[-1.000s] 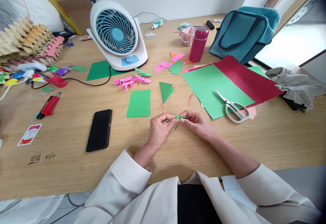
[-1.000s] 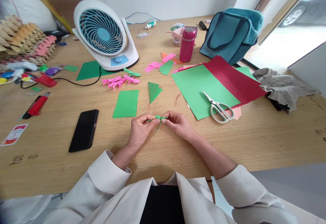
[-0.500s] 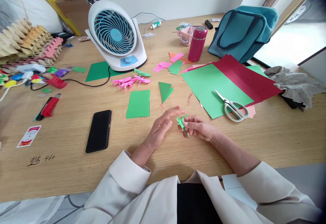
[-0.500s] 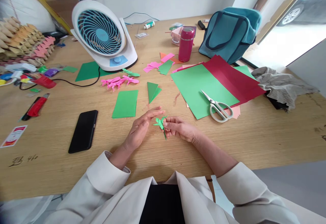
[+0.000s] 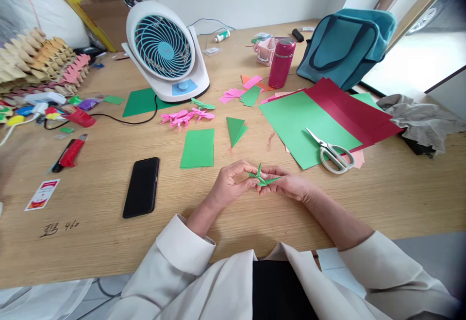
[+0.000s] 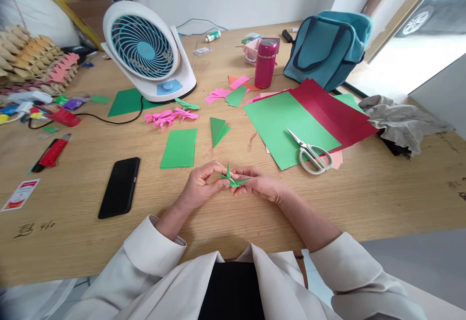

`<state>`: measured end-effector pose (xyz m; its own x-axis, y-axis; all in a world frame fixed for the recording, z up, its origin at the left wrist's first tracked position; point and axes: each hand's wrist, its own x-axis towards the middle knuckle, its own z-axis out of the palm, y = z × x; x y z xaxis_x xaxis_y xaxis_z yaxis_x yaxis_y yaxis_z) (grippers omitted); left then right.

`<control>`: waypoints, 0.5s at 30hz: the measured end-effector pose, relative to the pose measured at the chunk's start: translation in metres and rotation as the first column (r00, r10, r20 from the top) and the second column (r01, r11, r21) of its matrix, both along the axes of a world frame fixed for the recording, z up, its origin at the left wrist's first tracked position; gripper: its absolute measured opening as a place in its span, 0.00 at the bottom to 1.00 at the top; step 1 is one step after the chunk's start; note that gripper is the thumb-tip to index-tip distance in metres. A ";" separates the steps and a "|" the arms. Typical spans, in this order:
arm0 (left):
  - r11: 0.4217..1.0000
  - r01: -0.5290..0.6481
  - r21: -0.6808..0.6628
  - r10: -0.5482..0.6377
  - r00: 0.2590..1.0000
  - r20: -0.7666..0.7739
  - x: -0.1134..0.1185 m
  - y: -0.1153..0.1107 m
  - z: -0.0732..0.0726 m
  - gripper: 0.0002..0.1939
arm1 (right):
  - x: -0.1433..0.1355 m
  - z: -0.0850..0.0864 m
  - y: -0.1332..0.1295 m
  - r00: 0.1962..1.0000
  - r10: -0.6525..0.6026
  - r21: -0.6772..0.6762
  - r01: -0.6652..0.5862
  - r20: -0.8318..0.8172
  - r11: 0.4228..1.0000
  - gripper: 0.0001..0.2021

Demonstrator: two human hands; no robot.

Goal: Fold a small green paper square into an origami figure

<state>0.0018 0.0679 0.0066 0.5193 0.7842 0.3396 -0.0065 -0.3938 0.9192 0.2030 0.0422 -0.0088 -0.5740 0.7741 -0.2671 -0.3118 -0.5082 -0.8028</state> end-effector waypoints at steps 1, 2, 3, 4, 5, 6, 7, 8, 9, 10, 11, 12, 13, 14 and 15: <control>0.999 -0.037 -0.023 0.036 0.999 -0.023 0.000 0.000 0.000 0.06 | 0.001 0.001 0.001 0.999 -0.042 0.027 0.041 0.029 0.999 0.15; 0.996 -0.072 -0.043 0.070 0.997 -0.042 0.000 0.000 0.000 0.07 | 0.002 0.003 0.001 0.996 -0.068 0.049 0.065 0.050 0.997 0.15; 0.993 -0.102 -0.059 0.099 0.993 -0.059 0.000 0.001 0.000 0.08 | 0.003 0.004 0.002 0.995 -0.082 0.065 0.078 0.063 0.995 0.15; 0.990 -0.127 -0.069 0.122 0.990 -0.075 0.000 0.001 0.000 0.08 | 0.004 0.006 0.003 0.994 -0.088 0.075 0.083 0.072 0.994 0.16; 0.986 -0.149 -0.071 0.142 0.986 -0.090 0.001 0.001 0.001 0.08 | 0.005 0.007 0.003 0.992 -0.097 0.084 0.091 0.077 0.992 0.18; 0.984 -0.168 -0.065 0.161 0.981 -0.108 0.001 0.001 0.001 0.08 | 0.006 0.007 0.004 0.990 -0.112 0.095 0.104 0.086 0.990 0.19; 0.981 -0.186 -0.053 0.178 0.976 -0.127 0.001 0.001 0.001 0.07 | 0.007 0.007 0.004 0.986 -0.130 0.114 0.118 0.102 0.986 0.21; 0.979 -0.201 -0.039 0.194 0.971 -0.143 0.001 0.001 0.001 0.07 | 0.008 0.006 0.005 0.981 -0.148 0.145 0.129 0.129 0.981 0.21; 0.976 -0.215 -0.027 0.208 0.966 -0.155 0.001 0.001 0.001 0.07 | 0.008 0.005 0.005 0.972 -0.168 0.185 0.137 0.164 0.973 0.21; 0.974 -0.225 -0.020 0.219 0.962 -0.164 0.002 0.001 0.001 0.07 | 0.007 0.003 0.005 0.961 -0.189 0.228 0.142 0.203 0.963 0.19; 0.972 -0.233 -0.020 0.227 0.959 -0.168 0.002 0.001 0.000 0.07 | 0.006 0.001 0.005 0.948 -0.213 0.269 0.147 0.235 0.952 0.18; 0.971 -0.238 -0.030 0.230 0.959 -0.166 0.003 0.001 -0.001 0.07 | 0.005 -0.001 0.004 0.937 -0.239 0.302 0.158 0.254 0.940 0.17; 0.969 -0.242 -0.047 0.232 0.960 -0.159 0.003 0.001 -0.002 0.07 | 0.003 -0.003 0.004 0.928 -0.260 0.326 0.167 0.266 0.930 0.16; 0.968 -0.243 -0.069 0.231 0.961 -0.150 0.004 0.001 -0.004 0.07 | 0.001 -0.004 0.003 0.920 -0.282 0.345 0.180 0.273 0.921 0.16; 0.965 -0.244 -0.092 0.230 0.963 -0.139 0.004 0.001 -0.006 0.06 | -0.001 -0.004 0.003 0.912 -0.301 0.360 0.191 0.279 0.913 0.16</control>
<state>0.0063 0.0689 0.0005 0.3472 0.9182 0.1905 0.1938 -0.2690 0.9434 0.2019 0.0449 -0.0133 -0.2784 0.9531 -0.1189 -0.0903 -0.1492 -0.9847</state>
